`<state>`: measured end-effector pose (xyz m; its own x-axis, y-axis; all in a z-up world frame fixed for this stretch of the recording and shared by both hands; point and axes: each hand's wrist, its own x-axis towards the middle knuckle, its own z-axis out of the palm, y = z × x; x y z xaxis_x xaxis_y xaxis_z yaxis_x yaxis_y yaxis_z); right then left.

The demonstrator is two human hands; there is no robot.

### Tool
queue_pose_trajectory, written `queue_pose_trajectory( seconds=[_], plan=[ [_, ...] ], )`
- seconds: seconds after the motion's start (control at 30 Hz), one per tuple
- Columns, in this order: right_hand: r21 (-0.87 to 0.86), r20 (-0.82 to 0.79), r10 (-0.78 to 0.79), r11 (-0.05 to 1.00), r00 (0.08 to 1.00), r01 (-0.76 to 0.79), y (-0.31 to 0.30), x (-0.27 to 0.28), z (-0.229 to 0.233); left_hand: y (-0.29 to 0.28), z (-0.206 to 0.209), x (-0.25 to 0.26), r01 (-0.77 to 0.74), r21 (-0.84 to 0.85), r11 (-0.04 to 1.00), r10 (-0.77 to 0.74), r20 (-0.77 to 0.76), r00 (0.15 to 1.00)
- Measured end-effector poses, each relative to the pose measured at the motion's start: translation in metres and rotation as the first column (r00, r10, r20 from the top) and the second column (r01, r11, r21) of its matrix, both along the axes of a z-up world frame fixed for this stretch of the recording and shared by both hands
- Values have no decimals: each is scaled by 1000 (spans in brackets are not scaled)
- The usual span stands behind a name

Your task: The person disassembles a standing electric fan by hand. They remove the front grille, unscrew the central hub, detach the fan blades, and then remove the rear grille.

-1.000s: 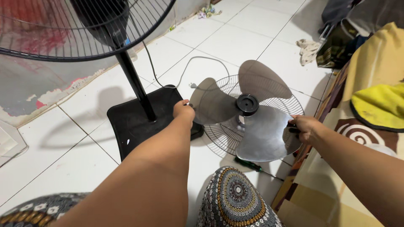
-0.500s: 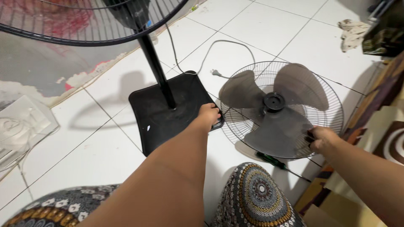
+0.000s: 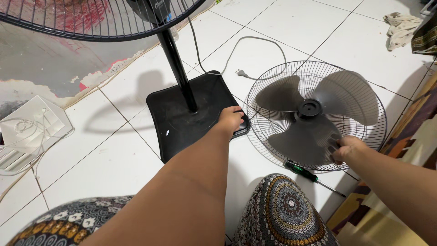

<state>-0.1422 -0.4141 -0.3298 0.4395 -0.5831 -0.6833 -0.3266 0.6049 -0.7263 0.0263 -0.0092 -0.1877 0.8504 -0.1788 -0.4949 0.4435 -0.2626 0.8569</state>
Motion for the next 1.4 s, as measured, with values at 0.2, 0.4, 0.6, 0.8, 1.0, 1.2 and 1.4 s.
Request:
queue_pose_trajectory(
  seconds=[0.2, 0.4, 0.6, 0.8, 1.0, 1.2, 1.4],
  plan=[
    [15, -15, -5, 1000, 1000, 5, 14, -3, -15, 4, -2, -3, 25, -4, 1000, -25, 7, 1000],
    [32, -27, -18, 999, 999, 19, 23, -8, -23, 4, -7, -8, 20, 50, 999, -20, 12, 1000],
    [19, -63, -9, 1000, 998, 11, 26, -8, -11, 0, -3, -5, -8, -19, 1000, 8, 20, 1000],
    [-12, -104, 25, 1000, 994, -26, 40, 15, 30, -9, 12, -1, -21, -68, 997, 26, 72, 997],
    [-37, -85, 69, 997, 994, -73, 63, 49, 101, -13, 59, 12, -22, -83, 996, 33, 134, 990],
    [-43, 30, 171, 985, 985, -170, 103, 73, 194, -4, 141, 28, -20, -103, 994, 46, 256, 966],
    [-176, 37, 263, 951, 964, -253, 143, 79, 294, 37, 241, 37, -34, -92, 995, 68, 397, 915]
  ],
)
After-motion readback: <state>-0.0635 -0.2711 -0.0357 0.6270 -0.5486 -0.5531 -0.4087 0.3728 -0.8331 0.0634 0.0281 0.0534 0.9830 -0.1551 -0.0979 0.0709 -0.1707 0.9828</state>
